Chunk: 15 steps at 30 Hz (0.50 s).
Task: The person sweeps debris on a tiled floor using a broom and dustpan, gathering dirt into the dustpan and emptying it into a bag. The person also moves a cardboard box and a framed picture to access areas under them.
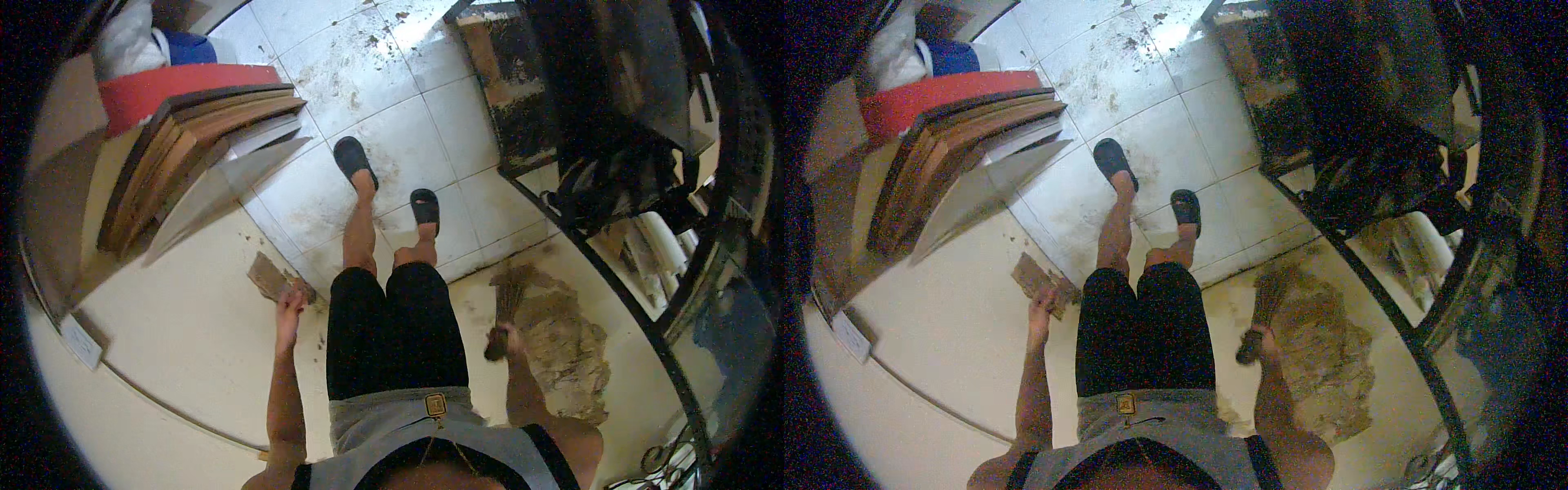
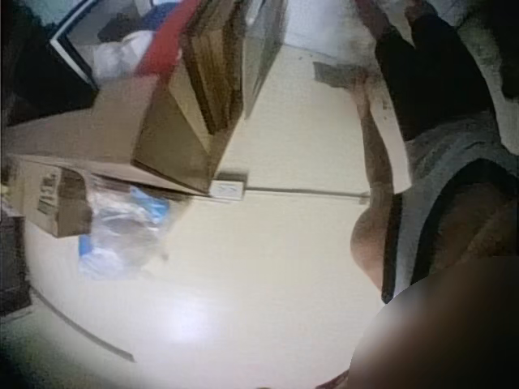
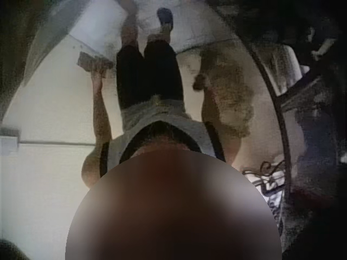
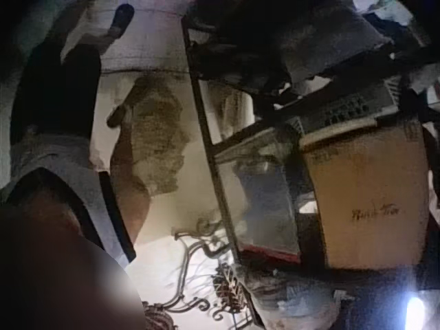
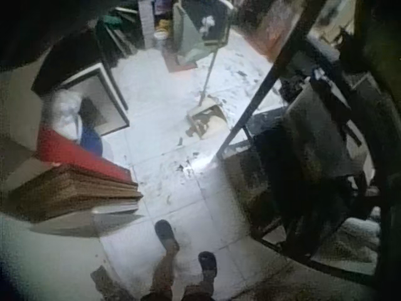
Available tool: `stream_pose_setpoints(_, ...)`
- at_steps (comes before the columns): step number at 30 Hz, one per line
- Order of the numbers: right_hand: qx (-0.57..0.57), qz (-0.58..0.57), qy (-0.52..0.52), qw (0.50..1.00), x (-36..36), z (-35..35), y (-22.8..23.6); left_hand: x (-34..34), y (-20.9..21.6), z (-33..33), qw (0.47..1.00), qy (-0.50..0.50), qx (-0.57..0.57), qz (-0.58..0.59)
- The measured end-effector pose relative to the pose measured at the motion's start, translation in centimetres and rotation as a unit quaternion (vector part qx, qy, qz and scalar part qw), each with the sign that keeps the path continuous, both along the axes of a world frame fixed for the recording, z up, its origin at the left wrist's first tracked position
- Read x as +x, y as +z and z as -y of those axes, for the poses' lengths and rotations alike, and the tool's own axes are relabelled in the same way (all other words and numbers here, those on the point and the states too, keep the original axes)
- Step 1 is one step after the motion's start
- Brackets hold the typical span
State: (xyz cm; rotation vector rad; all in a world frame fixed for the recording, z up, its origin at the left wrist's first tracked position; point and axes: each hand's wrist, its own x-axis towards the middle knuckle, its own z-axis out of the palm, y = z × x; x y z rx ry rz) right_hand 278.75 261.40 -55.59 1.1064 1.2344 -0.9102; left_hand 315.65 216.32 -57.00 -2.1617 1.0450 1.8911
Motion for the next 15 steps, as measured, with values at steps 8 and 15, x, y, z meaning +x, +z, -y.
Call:
stream_pose_setpoints(8,-0.135,-0.108,-0.139,0.975,4.5,37.7,-27.7,0.1,1.9,10.6,0.993,-0.087,0.014,0.077)
stream_pose_setpoints(15,-0.207,-0.117,-0.251,0.938,3.9,65.6,-21.1,0.7,1.9,8.5,0.983,-0.135,0.062,0.104)
